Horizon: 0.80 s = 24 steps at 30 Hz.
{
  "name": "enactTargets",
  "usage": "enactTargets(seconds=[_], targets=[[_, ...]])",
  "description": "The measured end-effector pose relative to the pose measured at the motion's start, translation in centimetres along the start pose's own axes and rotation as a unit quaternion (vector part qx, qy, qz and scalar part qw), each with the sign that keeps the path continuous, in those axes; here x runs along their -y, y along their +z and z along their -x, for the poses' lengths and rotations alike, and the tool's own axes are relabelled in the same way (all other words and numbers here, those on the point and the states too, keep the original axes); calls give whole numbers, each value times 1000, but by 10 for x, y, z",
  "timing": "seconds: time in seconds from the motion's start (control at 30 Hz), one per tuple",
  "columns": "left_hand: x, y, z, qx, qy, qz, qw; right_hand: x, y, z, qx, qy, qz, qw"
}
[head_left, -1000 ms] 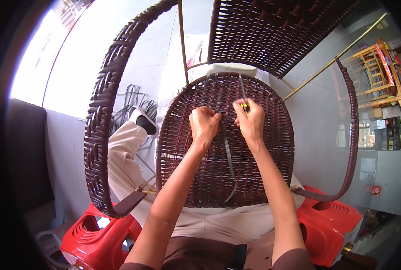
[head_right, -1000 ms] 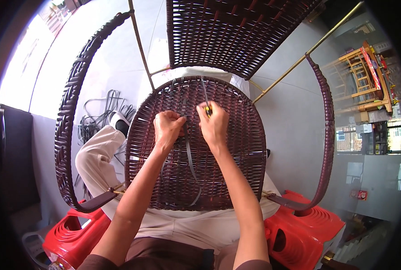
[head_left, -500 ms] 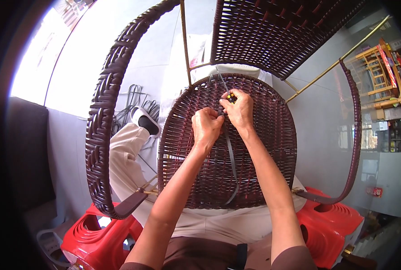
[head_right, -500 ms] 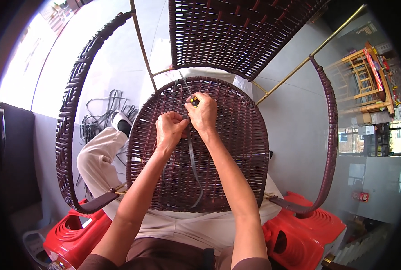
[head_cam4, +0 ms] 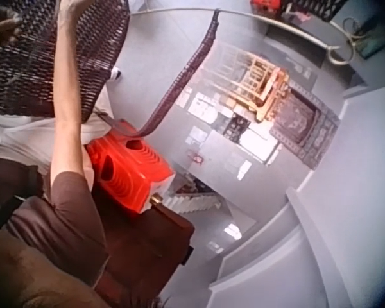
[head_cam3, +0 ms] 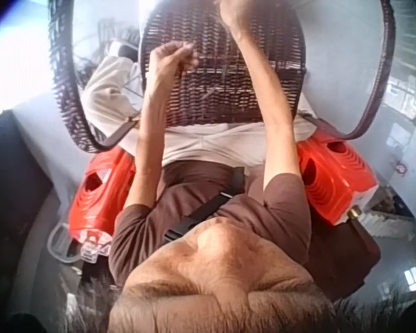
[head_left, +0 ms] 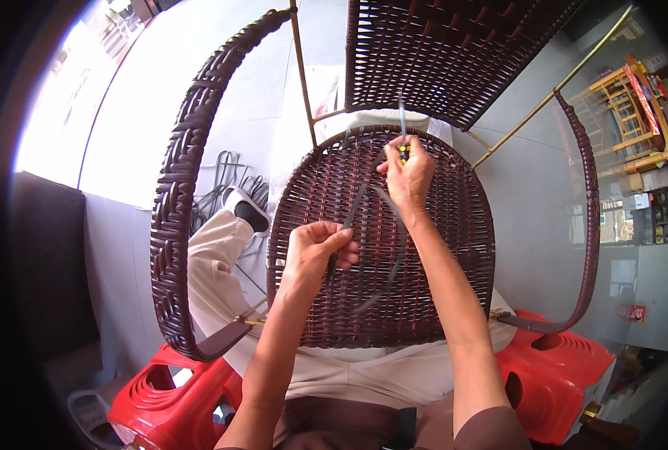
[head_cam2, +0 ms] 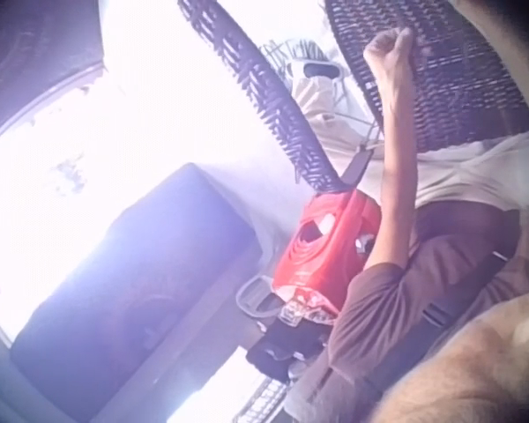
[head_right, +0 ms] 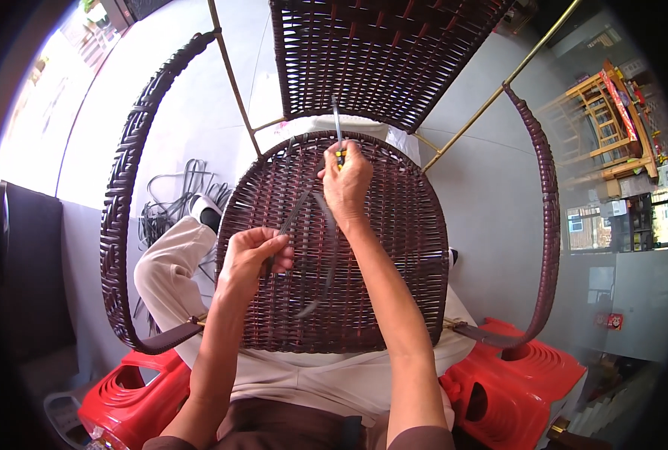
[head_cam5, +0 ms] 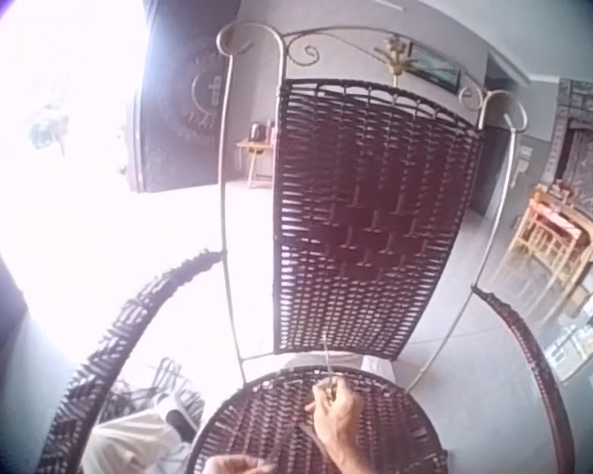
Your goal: The person weaves dark strips into the seat of a wicker chair. They use a screwdriver to wedge the strips through the existing weave and pull them into place.
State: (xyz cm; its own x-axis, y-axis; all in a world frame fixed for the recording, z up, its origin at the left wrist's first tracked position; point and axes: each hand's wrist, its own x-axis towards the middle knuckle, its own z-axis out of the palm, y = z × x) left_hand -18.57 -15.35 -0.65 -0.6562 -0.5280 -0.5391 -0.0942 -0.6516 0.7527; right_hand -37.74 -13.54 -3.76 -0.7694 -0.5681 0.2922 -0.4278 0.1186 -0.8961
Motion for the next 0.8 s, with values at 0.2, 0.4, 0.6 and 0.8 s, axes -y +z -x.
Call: enactTargets(seconds=[0.2,0.4,0.6,0.8], targets=[[-22,5,34,66,-38,115,990,32,-26,-36,-69,-54,10,996],[-51,10,35,125,74,138,980,74,-66,-80,-141,-108,-17,984],[-39,26,19,132,132,30,982,108,-95,-103,-167,-170,41,970],[-6,20,-18,111,133,-90,981,142,-164,-160,-220,-204,38,953]])
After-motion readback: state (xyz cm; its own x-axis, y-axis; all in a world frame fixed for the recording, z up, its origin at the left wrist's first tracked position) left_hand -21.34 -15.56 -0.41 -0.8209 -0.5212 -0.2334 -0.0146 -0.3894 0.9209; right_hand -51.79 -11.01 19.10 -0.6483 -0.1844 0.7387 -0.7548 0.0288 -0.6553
